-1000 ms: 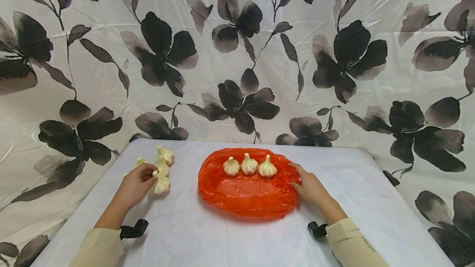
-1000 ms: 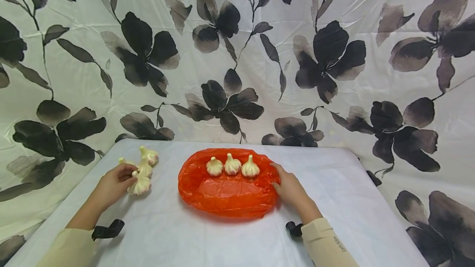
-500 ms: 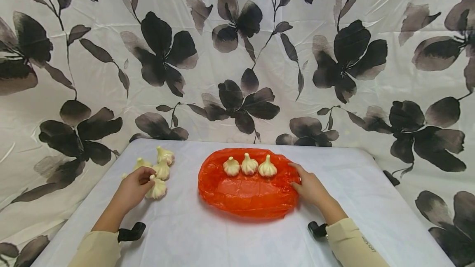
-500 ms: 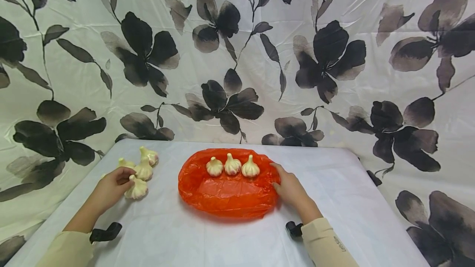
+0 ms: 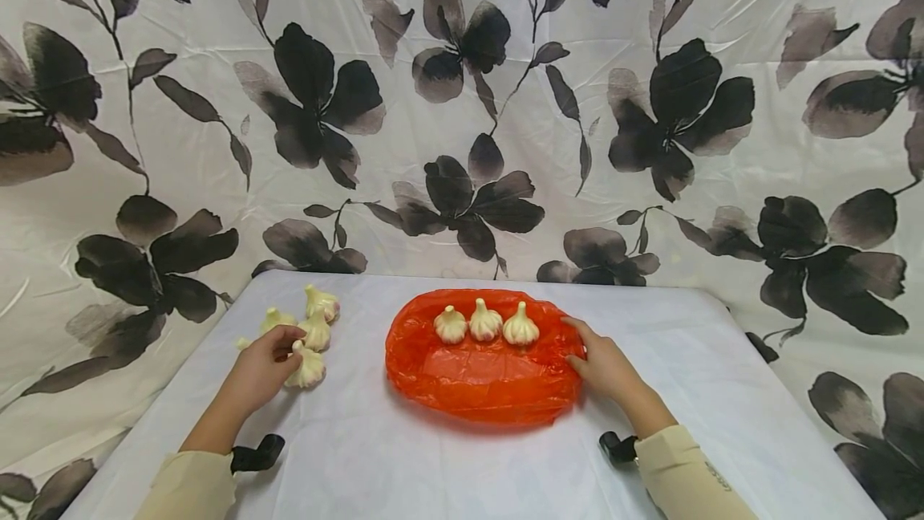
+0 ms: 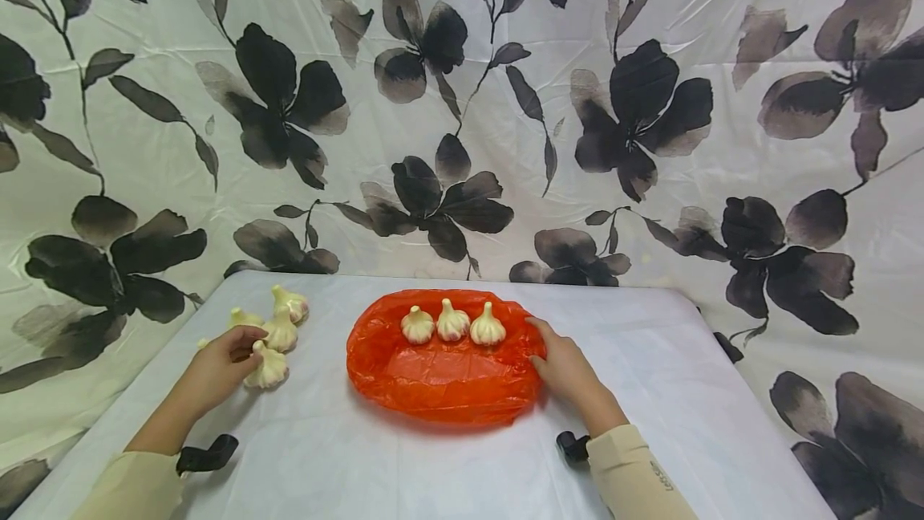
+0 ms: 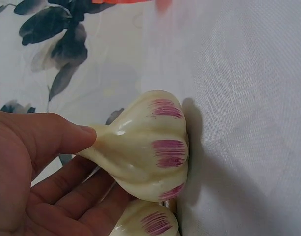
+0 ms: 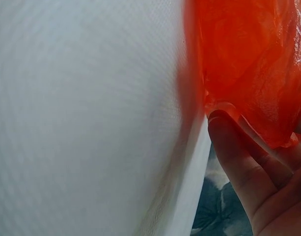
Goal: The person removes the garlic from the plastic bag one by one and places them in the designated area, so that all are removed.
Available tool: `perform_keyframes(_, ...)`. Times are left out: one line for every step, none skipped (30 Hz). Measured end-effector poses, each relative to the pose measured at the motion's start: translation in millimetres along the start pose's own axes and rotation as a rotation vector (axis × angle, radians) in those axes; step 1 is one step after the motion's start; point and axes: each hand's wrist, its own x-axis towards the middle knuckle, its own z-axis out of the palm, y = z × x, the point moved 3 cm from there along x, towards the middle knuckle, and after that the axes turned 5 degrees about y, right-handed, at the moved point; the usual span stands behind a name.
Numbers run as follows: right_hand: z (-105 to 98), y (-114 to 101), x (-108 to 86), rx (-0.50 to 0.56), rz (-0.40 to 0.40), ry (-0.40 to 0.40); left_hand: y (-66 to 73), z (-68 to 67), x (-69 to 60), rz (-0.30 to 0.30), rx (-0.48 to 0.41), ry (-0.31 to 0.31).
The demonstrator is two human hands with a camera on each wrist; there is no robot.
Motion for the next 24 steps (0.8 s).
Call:
perform_keyframes(-0.1,0.0,-0.1,0.001,-0.001,0.001,0.5,0.1,0.0,0.005,0.004,0.002)
perform_keyframes(0.0,0.1,-0.1,0.001,-0.001,0.002,1.2,0.1,-0.2,0.012,0.006,0.005)
perform_keyframes(0.1,0.3,0.0,0.002,0.000,0.002,1.8,0.2,-0.2,0.016,0.011,0.008)
perform_keyframes(0.2,0.4,0.1,0.003,0.000,0.002,2.5,0.3,-0.4,0.017,0.015,0.009)
perform_keyframes(0.3,0.4,0.1,0.005,0.000,0.002,3.0,0.6,-0.5,0.017,0.020,0.010)
perform_keyframes(0.5,0.4,0.1,0.005,0.000,0.002,3.8,0.8,-0.8,0.015,0.024,0.008)
perform_keyframes(0.7,0.3,0.1,0.007,0.000,0.001,4.4,1.1,-1.0,0.009,0.026,0.005)
perform_keyframes(0.9,0.2,0.0,0.006,-0.006,0.003,5.1,1.4,-1.4,0.005,0.031,0.003)
perform_keyframes(0.9,0.2,-0.1,0.008,-0.006,0.005,5.7,1.6,-1.6,-0.001,0.037,0.000)
perform_keyframes(1.0,0.2,-0.2,0.008,-0.007,0.007,6.5,1.7,-1.8,-0.003,0.041,0.000)
perform_keyframes(1.1,0.3,-0.3,0.008,-0.011,0.010,7.5,1.5,-1.8,-0.004,0.047,0.002)
perform_keyframes(1.2,0.4,-0.3,0.008,-0.013,0.013,8.6,1.5,-2.0,-0.004,0.051,0.003)
perform_keyframes(1.3,0.7,-0.3,0.007,-0.014,0.015,9.4,1.5,-2.0,-0.005,0.056,0.006)
perform_keyframes(1.2,0.7,-0.4,0.008,-0.014,0.017,10.6,1.3,-2.1,-0.001,0.062,0.011)
perform_keyframes(1.2,0.8,-0.5,0.008,-0.010,0.018,11.6,1.0,-2.0,0.002,0.064,0.015)
perform_keyframes(1.4,1.2,-0.5,0.006,-0.010,0.017,12.8,1.0,-1.9,0.008,0.066,0.020)
perform_keyframes(1.5,1.3,-0.6,0.005,-0.010,0.017,13.8,0.9,-1.8,0.013,0.068,0.024)
perform_keyframes(1.4,1.4,-0.9,0.003,-0.009,0.016,14.9,0.9,-1.7,0.021,0.068,0.028)
perform_keyframes(1.4,1.5,-1.1,0.002,-0.008,0.015,16.0,0.8,-1.4,0.027,0.068,0.033)
perform_keyframes(1.5,1.5,-1.2,0.001,-0.008,0.015,17.3,0.9,-1.2,0.033,0.067,0.039)
perform_keyframes(1.6,1.6,-1.3,0.001,-0.008,0.014,18.5,1.0,-0.6,0.044,0.066,0.045)
perform_keyframes(1.6,1.5,-1.4,0.002,-0.007,0.014,19.9,1.2,-0.1,0.053,0.063,0.052)
perform_keyframes(1.5,0.9,-1.5,0.004,-0.007,0.013,21.5,1.3,0.4,0.060,0.062,0.057)
perform_keyframes(1.7,0.6,-1.5,0.006,-0.008,0.012,23.5,1.4,0.7,0.064,0.061,0.060)
